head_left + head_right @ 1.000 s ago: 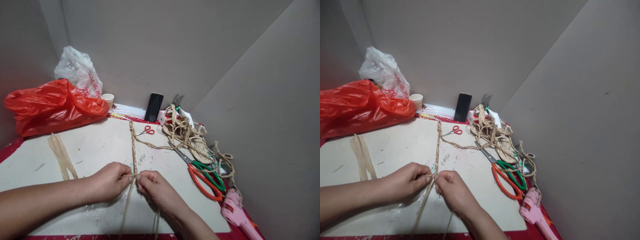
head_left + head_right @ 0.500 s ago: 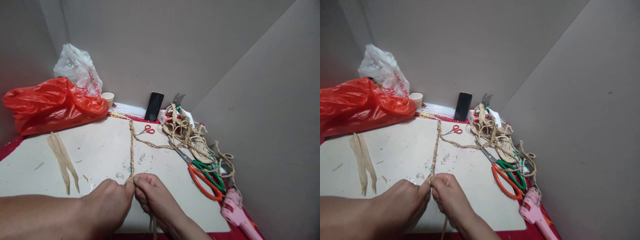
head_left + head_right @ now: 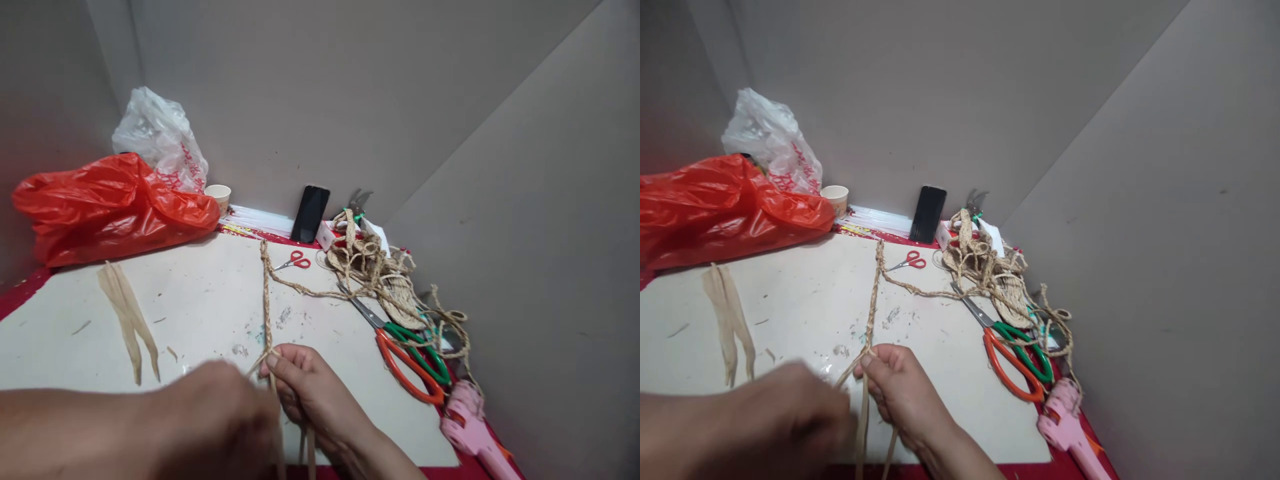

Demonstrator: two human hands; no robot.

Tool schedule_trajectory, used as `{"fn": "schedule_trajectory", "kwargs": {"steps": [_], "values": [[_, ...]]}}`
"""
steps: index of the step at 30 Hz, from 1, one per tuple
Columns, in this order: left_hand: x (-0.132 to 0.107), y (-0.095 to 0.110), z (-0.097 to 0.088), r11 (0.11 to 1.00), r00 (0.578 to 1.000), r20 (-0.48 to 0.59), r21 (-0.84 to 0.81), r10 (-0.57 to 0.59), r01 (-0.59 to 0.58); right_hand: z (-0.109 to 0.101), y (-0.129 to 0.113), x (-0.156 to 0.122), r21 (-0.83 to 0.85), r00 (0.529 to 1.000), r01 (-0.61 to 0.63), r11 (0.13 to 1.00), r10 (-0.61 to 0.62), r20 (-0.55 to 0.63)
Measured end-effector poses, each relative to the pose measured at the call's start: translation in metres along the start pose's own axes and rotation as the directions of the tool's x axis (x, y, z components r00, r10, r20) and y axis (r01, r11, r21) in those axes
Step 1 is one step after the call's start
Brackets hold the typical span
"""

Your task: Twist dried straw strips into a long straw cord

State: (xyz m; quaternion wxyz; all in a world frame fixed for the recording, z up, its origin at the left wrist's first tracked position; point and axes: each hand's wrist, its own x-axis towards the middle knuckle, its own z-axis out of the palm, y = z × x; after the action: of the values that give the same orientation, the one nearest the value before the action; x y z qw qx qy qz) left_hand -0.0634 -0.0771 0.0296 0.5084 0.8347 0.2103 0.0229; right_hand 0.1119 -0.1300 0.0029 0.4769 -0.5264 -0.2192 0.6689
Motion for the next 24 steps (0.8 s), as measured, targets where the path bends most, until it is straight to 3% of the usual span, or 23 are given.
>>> {"fn": "schedule_trajectory", "kwargs": {"steps": [1, 3, 4, 5, 7, 9, 10, 15, 19, 24], "values": [[0.014, 0.002, -0.013, 0.999, 0.998, -0.058, -0.023, -0.027, 0.025, 0.0, 0.0, 0.0, 0.008, 1.0, 0.004, 1.0, -0.004, 0.005], [0.04, 0.003, -0.033, 0.988, 0.945, -0.313, -0.145, -0.092, 0.048, -0.001, -0.001, -0.001, 0.01, 1.0, 0.013, 1.0, -0.014, 0.011], [0.05, 0.002, -0.038, 0.969, 0.934, -0.331, -0.239, -0.136, 0.056, -0.001, -0.001, -0.002, 0.007, 1.0, 0.018, 1.0, -0.018, 0.014], [0.058, 0.0, -0.039, 0.932, 0.938, -0.293, -0.355, -0.184, 0.072, -0.001, -0.002, -0.002, 0.003, 1.0, 0.023, 1.0, -0.023, 0.021], [0.064, -0.006, -0.032, 0.807, 0.966, -0.079, -0.57, -0.244, 0.157, -0.001, -0.002, -0.001, -0.002, 0.999, 0.035, 0.999, -0.034, 0.035], [0.063, -0.012, -0.023, 0.716, 0.958, 0.126, -0.642, -0.256, 0.276, -0.002, -0.004, -0.001, -0.008, 0.998, 0.037, 0.999, -0.037, 0.047], [0.062, -0.014, -0.02, 0.717, 0.953, 0.166, -0.629, -0.252, 0.299, -0.003, -0.004, -0.001, -0.013, 0.998, 0.035, 0.999, -0.034, 0.052], [0.061, -0.017, -0.025, 0.837, 0.977, 0.082, -0.503, -0.198, 0.212, -0.007, -0.009, -0.002, -0.046, 0.998, 0.006, 0.999, -0.004, 0.061], [0.064, -0.013, -0.032, 0.857, 0.966, 0.072, -0.449, -0.25, 0.255, -0.011, -0.009, -0.001, -0.097, 0.997, -0.007, 0.995, 0.015, 0.075], [0.065, -0.01, -0.032, 0.856, 0.974, 0.078, -0.466, -0.212, 0.223, -0.013, -0.009, 0.0, -0.21, 0.997, 0.03, 0.977, -0.013, 0.079]]}}
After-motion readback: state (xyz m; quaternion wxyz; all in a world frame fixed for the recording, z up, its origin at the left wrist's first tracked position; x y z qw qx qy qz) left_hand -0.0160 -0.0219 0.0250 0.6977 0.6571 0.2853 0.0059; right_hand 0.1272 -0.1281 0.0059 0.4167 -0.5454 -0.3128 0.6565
